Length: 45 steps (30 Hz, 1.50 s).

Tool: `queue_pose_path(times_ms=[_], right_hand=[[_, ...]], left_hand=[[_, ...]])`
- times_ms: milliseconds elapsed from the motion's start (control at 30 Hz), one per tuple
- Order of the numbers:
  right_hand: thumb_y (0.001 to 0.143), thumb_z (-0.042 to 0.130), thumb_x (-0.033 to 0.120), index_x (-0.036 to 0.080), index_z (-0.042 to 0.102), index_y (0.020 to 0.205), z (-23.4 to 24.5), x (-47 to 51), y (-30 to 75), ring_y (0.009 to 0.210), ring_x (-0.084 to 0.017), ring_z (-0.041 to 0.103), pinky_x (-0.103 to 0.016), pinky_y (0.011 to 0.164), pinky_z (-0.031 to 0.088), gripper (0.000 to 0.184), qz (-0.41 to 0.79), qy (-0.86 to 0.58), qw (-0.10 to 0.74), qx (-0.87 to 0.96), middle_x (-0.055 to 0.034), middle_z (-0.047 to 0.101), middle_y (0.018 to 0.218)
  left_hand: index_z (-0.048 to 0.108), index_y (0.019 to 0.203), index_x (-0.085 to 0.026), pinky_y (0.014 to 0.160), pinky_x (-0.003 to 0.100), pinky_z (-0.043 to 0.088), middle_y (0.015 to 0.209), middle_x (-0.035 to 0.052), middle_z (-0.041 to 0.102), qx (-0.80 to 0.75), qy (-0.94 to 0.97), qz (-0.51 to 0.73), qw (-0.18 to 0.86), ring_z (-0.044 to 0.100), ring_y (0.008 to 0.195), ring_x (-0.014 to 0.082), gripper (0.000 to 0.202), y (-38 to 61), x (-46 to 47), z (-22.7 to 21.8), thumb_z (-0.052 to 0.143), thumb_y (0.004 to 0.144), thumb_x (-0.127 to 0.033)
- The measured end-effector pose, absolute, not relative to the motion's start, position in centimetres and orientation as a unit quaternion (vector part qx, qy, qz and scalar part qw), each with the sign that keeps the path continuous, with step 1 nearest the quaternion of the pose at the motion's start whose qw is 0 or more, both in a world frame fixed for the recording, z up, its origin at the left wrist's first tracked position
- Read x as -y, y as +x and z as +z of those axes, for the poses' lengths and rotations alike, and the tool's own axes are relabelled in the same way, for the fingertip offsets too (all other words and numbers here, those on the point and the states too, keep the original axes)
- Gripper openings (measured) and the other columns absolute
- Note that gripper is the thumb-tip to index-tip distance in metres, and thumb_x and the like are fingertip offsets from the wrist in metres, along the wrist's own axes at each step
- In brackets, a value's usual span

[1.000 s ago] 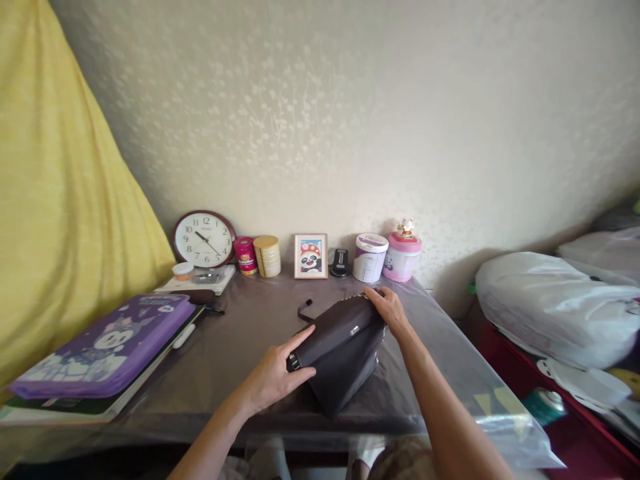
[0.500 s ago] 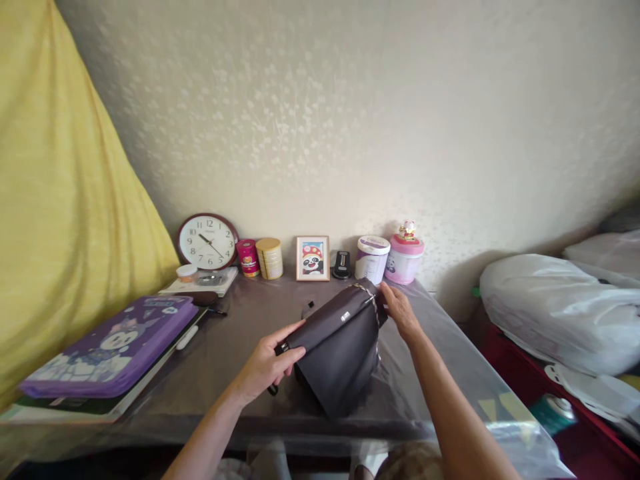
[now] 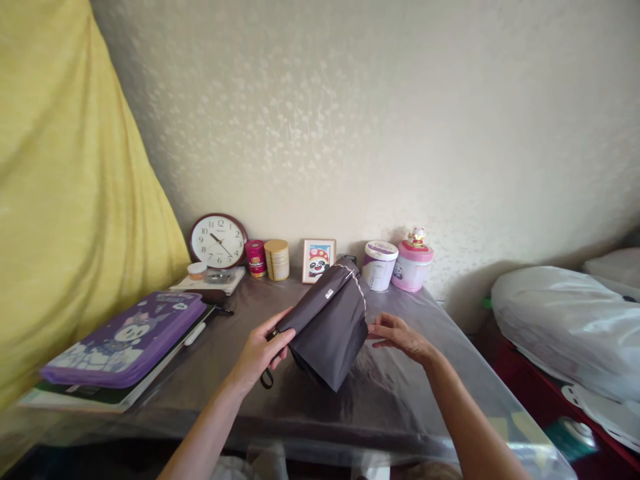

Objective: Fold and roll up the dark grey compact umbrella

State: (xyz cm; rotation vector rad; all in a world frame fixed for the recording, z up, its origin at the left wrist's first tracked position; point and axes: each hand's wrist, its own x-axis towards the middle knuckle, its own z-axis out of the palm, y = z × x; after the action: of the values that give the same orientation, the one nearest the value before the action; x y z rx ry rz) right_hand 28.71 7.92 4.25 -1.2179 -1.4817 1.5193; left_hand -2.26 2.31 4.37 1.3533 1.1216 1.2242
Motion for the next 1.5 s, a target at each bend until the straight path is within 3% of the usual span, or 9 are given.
queue_pose_path(times_ms=[167, 367, 633, 967, 1133, 1233, 1333, 1500], right_hand=[[0.059, 0.072, 0.034, 0.018, 0.044, 0.072, 4.2, -7.9, 28.1, 0.078, -0.014, 0.060, -0.032, 0.069, 0.050, 0.035, 0.580, -0.454, 0.356, 0.575, -0.0023, 0.055, 0.106], [0.063, 0.069, 0.028, 0.020, 0.054, 0.084, 4.1, -8.0, 28.9, 0.068, -0.011, 0.055, -0.028, 0.069, 0.048, 0.027, 0.565, -0.411, 0.343, 0.628, 0.0037, 0.055, 0.072], [0.068, 0.064, 0.023, 0.022, 0.062, 0.093, 5.6, -7.3, 29.7, 0.084, -0.016, 0.053, -0.031, 0.077, 0.045, 0.026, 0.435, -0.392, 0.350, 0.731, -0.0008, 0.059, 0.088], [0.072, 0.060, 0.024, 0.022, 0.067, 0.078, 7.1, -6.9, 29.1, 0.074, -0.014, 0.052, -0.025, 0.062, 0.045, 0.009, 0.264, -0.397, 0.407, 0.779, -0.0025, 0.053, 0.082], [0.073, 0.060, 0.028, 0.022, 0.066, 0.078, 8.4, -6.2, 29.2, 0.087, -0.017, 0.053, -0.025, 0.062, 0.046, 0.009, 0.244, -0.397, 0.461, 0.755, -0.0055, 0.051, 0.108], [0.074, 0.059, 0.032, 0.022, 0.064, 0.082, 9.0, -5.8, 28.8, 0.077, -0.015, 0.055, -0.027, 0.062, 0.049, 0.013, 0.289, -0.390, 0.485, 0.727, -0.0059, 0.051, 0.117], [0.075, 0.057, 0.037, 0.021, 0.060, 0.086, 9.3, -5.7, 28.0, 0.062, -0.011, 0.056, -0.030, 0.062, 0.051, 0.020, 0.342, -0.390, 0.506, 0.689, -0.0056, 0.059, 0.105], [0.072, 0.061, 0.040, 0.019, 0.056, 0.084, 9.6, -6.2, 26.4, 0.066, -0.015, 0.062, -0.034, 0.071, 0.051, 0.024, 0.372, -0.386, 0.562, 0.630, -0.0006, 0.060, 0.075]], left_hand=[[0.037, 0.133, -0.015, 0.033, 0.015, 0.028, 0.046, -0.0061, 0.046, -0.455, 0.550, 0.507, 0.483, 0.036, 0.036, 0.0053, 0.065, -2.3, -2.4, 4.3, 0.056, 0.075, -0.039], [0.038, 0.132, -0.015, 0.033, 0.015, 0.027, 0.046, -0.0060, 0.046, -0.454, 0.545, 0.512, 0.484, 0.036, 0.036, 0.0050, 0.065, -2.4, -2.5, 4.1, 0.057, 0.075, -0.040], [0.039, 0.131, -0.014, 0.032, 0.015, 0.026, 0.047, -0.0056, 0.047, -0.461, 0.531, 0.513, 0.493, 0.039, 0.035, 0.0055, 0.066, -2.7, -2.9, 3.8, 0.058, 0.073, -0.041], [0.045, 0.126, -0.015, 0.030, 0.014, 0.026, 0.050, -0.0050, 0.049, -0.483, 0.506, 0.512, 0.499, 0.044, 0.037, 0.0067, 0.064, -2.5, -3.0, 3.6, 0.063, 0.069, -0.040], [0.044, 0.127, -0.015, 0.031, 0.014, 0.024, 0.044, -0.0057, 0.048, -0.486, 0.517, 0.491, 0.506, 0.038, 0.031, 0.0049, 0.064, -2.3, -2.8, 3.9, 0.060, 0.071, -0.042], [0.044, 0.127, -0.013, 0.031, 0.014, 0.023, 0.040, -0.0060, 0.048, -0.497, 0.520, 0.474, 0.508, 0.034, 0.029, 0.0043, 0.065, -1.9, -2.6, 4.3, 0.059, 0.072, -0.044], [0.044, 0.127, -0.013, 0.031, 0.014, 0.023, 0.039, -0.0058, 0.048, -0.516, 0.526, 0.454, 0.502, 0.034, 0.028, 0.0045, 0.065, -1.5, -2.6, 4.1, 0.057, 0.073, -0.045], [0.046, 0.126, -0.015, 0.031, 0.015, 0.026, 0.040, -0.0062, 0.048, -0.504, 0.564, 0.421, 0.500, 0.034, 0.029, 0.0053, 0.061, -0.9, -2.8, 2.8, 0.048, 0.078, -0.051]])
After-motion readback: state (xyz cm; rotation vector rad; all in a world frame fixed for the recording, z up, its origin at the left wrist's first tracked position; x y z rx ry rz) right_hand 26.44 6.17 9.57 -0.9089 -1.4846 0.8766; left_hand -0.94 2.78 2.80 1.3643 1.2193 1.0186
